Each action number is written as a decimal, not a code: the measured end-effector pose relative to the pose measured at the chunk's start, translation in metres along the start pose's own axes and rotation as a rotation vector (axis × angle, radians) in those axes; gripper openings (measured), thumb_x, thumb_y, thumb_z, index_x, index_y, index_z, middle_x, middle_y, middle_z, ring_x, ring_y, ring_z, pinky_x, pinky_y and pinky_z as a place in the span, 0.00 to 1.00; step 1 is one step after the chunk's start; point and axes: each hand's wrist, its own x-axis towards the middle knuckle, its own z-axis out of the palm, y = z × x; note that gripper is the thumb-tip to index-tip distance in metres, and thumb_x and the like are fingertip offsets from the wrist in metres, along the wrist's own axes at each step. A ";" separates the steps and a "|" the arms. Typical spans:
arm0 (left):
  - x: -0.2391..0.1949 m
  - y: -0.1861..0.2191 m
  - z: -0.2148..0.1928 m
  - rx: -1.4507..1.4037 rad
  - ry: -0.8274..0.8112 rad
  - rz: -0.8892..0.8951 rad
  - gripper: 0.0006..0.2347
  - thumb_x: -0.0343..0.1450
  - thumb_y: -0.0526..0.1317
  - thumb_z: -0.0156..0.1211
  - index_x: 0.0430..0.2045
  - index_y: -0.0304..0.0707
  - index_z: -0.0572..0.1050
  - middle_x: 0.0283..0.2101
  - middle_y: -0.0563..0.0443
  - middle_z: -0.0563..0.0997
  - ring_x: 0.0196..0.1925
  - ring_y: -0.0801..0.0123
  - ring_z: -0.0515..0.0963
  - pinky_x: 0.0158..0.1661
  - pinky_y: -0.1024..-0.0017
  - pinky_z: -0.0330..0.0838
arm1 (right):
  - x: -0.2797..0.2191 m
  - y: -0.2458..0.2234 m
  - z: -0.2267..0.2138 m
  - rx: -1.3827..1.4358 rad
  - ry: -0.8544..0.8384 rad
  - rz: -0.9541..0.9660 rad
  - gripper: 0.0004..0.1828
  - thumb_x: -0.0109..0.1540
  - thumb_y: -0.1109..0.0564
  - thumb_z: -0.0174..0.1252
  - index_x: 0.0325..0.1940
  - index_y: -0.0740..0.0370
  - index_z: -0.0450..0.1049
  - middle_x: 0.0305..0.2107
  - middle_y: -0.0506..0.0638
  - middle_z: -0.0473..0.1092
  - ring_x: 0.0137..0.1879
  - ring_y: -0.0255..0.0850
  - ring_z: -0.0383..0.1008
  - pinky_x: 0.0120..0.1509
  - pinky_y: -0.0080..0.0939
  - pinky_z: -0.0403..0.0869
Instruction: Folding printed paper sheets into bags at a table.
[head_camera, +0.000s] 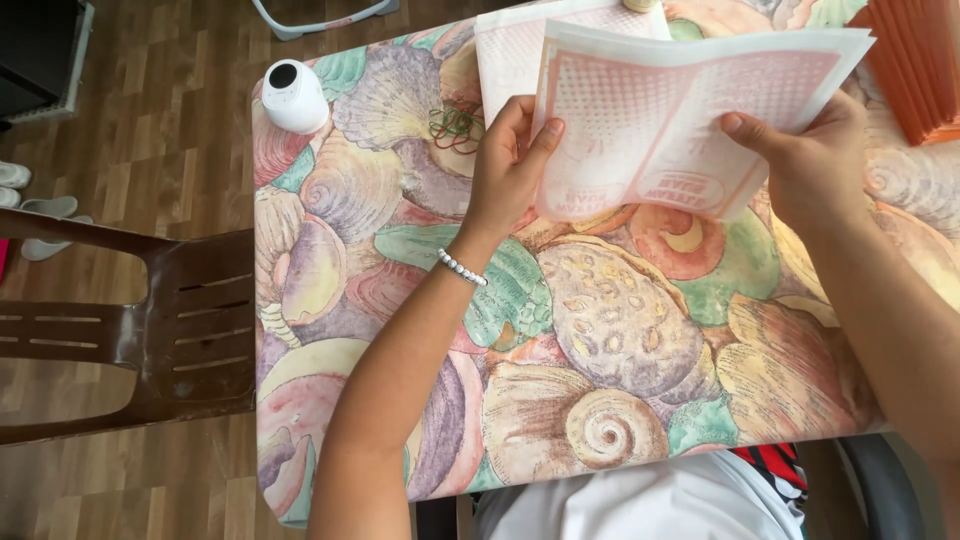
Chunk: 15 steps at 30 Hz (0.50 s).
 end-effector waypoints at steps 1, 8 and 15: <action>-0.001 0.003 0.002 0.001 -0.003 0.002 0.08 0.76 0.42 0.57 0.43 0.39 0.73 0.43 0.55 0.82 0.47 0.77 0.80 0.49 0.78 0.73 | 0.000 0.001 -0.001 0.001 0.002 -0.003 0.19 0.60 0.54 0.74 0.50 0.56 0.74 0.50 0.44 0.77 0.56 0.33 0.79 0.60 0.33 0.82; -0.010 -0.002 0.015 0.120 0.124 0.035 0.10 0.78 0.47 0.50 0.43 0.41 0.67 0.39 0.55 0.72 0.42 0.74 0.70 0.42 0.76 0.66 | -0.008 -0.006 0.000 -0.026 -0.047 -0.124 0.29 0.62 0.58 0.71 0.64 0.63 0.67 0.55 0.50 0.72 0.63 0.39 0.74 0.66 0.39 0.79; -0.014 0.009 0.026 0.170 0.190 0.037 0.11 0.79 0.46 0.44 0.29 0.44 0.64 0.28 0.60 0.65 0.31 0.79 0.63 0.34 0.79 0.58 | -0.015 -0.004 0.003 0.010 -0.013 -0.186 0.21 0.64 0.61 0.72 0.55 0.58 0.69 0.54 0.49 0.73 0.63 0.41 0.76 0.69 0.42 0.82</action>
